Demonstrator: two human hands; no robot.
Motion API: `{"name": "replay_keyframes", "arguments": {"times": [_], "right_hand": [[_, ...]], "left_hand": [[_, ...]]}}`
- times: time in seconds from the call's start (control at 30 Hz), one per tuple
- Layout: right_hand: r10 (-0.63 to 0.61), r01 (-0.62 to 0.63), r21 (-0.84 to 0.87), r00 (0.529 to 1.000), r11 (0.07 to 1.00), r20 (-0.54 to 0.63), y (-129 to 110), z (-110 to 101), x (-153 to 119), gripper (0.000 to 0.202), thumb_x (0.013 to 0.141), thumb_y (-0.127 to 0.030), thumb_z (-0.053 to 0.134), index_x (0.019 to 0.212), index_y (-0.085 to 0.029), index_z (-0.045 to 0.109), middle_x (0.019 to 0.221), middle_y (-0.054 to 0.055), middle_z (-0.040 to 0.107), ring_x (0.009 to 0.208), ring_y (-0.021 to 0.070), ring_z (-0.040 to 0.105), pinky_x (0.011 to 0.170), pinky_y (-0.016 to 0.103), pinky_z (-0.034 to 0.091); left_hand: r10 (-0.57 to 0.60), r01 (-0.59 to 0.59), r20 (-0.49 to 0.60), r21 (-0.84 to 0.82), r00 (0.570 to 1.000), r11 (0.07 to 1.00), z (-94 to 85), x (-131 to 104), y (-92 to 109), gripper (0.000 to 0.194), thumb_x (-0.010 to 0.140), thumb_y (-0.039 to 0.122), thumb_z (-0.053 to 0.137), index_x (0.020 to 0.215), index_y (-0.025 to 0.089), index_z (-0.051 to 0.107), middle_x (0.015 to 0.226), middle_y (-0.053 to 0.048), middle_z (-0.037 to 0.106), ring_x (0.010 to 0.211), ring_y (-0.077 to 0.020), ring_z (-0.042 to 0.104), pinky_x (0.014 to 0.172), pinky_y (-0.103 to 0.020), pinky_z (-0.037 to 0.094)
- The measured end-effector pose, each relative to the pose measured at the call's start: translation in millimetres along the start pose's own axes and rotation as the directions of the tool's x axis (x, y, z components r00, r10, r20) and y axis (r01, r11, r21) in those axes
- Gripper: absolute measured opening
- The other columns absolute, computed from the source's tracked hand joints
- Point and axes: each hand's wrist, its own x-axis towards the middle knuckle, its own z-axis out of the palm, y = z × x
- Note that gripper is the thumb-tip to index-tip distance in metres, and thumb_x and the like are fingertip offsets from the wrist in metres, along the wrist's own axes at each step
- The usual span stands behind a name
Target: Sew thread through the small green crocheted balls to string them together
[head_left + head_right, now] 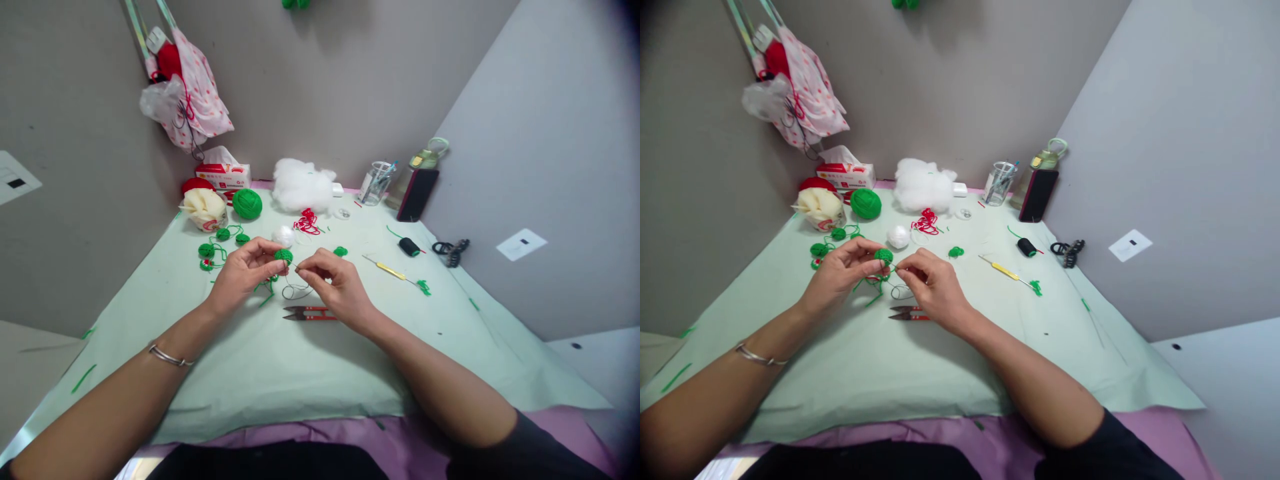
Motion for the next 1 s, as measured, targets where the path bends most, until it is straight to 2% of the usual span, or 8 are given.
{"name": "replay_keyframes", "arguments": {"times": [0.27, 0.53, 0.7, 0.77, 0.87, 0.93, 1.0], "right_hand": [[0.016, -0.016, 0.005, 1.0, 1.0, 0.026, -1, -1, 1, 0.011, 0.092, -0.016, 0.062, 0.084, -0.018, 0.069, 0.079, 0.001, 0.061, 0.068, 0.0122, 0.051, 0.062, 0.027, 0.039], [0.046, -0.049, 0.119, 0.999, 0.992, 0.026, 5, 1, 2, 0.01, 0.093, -0.023, 0.064, 0.085, -0.02, 0.07, 0.083, 0.003, 0.065, 0.076, 0.0144, 0.057, 0.068, 0.028, 0.044], [0.04, -0.04, 0.147, 0.999, 0.988, 0.003, 5, 5, 2, 0.014, 0.092, -0.026, 0.066, 0.08, -0.019, 0.07, 0.078, 0.002, 0.062, 0.071, 0.0129, 0.055, 0.066, 0.027, 0.043], [0.081, -0.08, 0.157, 0.997, 0.984, 0.002, 5, 6, 2, 0.016, 0.091, -0.028, 0.066, 0.078, -0.018, 0.068, 0.076, 0.001, 0.061, 0.067, 0.0117, 0.053, 0.062, 0.026, 0.043], [0.199, -0.206, 0.221, 0.979, 0.953, 0.052, 8, 9, 3, 0.016, 0.089, -0.03, 0.067, 0.079, -0.018, 0.065, 0.07, -0.001, 0.059, 0.058, 0.0099, 0.051, 0.055, 0.024, 0.042], [0.262, -0.279, 0.298, 0.96, 0.913, 0.097, 10, 10, 4, 0.014, 0.086, -0.03, 0.068, 0.083, -0.018, 0.062, 0.067, -0.003, 0.058, 0.056, 0.0103, 0.054, 0.055, 0.024, 0.046], [0.277, -0.3, 0.365, 0.954, 0.881, 0.115, 10, 10, 4, 0.016, 0.084, -0.029, 0.069, 0.086, -0.019, 0.057, 0.069, -0.003, 0.06, 0.06, 0.012, 0.061, 0.06, 0.026, 0.053]], "left_hand": [[-0.005, 0.005, 0.006, -0.001, 1.0, 1.0, 0.4, 0, 0, 0.028, 0.074, 0.031, 0.086, 0.095, 0.019, 0.07, 0.087, -0.002, 0.074, 0.078, -0.0172, 0.072, 0.077, -0.031, 0.058], [-0.021, 0.021, 0.02, 0.006, 1.0, 1.0, 1.9, -1, 0, 0.026, 0.076, 0.032, 0.084, 0.093, 0.02, 0.07, 0.084, -0.002, 0.074, 0.076, -0.0184, 0.072, 0.074, -0.032, 0.057], [0.003, -0.003, 0.029, 0.001, 1.0, 1.0, 7.2, -3, 1, 0.028, 0.071, 0.03, 0.088, 0.088, 0.019, 0.068, 0.085, -0.002, 0.074, 0.075, -0.0172, 0.07, 0.076, -0.033, 0.058], [0.006, -0.006, 0.031, 0.006, 0.999, 1.0, 8.8, -5, -1, 0.028, 0.072, 0.03, 0.086, 0.089, 0.019, 0.067, 0.087, -0.002, 0.074, 0.077, -0.0172, 0.07, 0.076, -0.033, 0.057], [0.021, -0.021, 0.025, 0.028, 0.999, 0.999, 10.2, -5, -4, 0.028, 0.075, 0.032, 0.084, 0.093, 0.02, 0.066, 0.087, -0.003, 0.074, 0.08, -0.0182, 0.07, 0.073, -0.032, 0.056], [0.053, -0.053, 0.01, 0.07, 0.999, 0.996, 10.9, -5, -5, 0.028, 0.076, 0.031, 0.083, 0.095, 0.02, 0.066, 0.086, -0.002, 0.073, 0.08, -0.0181, 0.068, 0.071, -0.03, 0.054], [0.09, -0.09, 0.001, 0.12, 0.996, 0.989, 11.7, -5, -6, 0.026, 0.076, 0.028, 0.082, 0.096, 0.021, 0.067, 0.086, -0.002, 0.071, 0.08, -0.0173, 0.067, 0.071, -0.03, 0.052]]}}
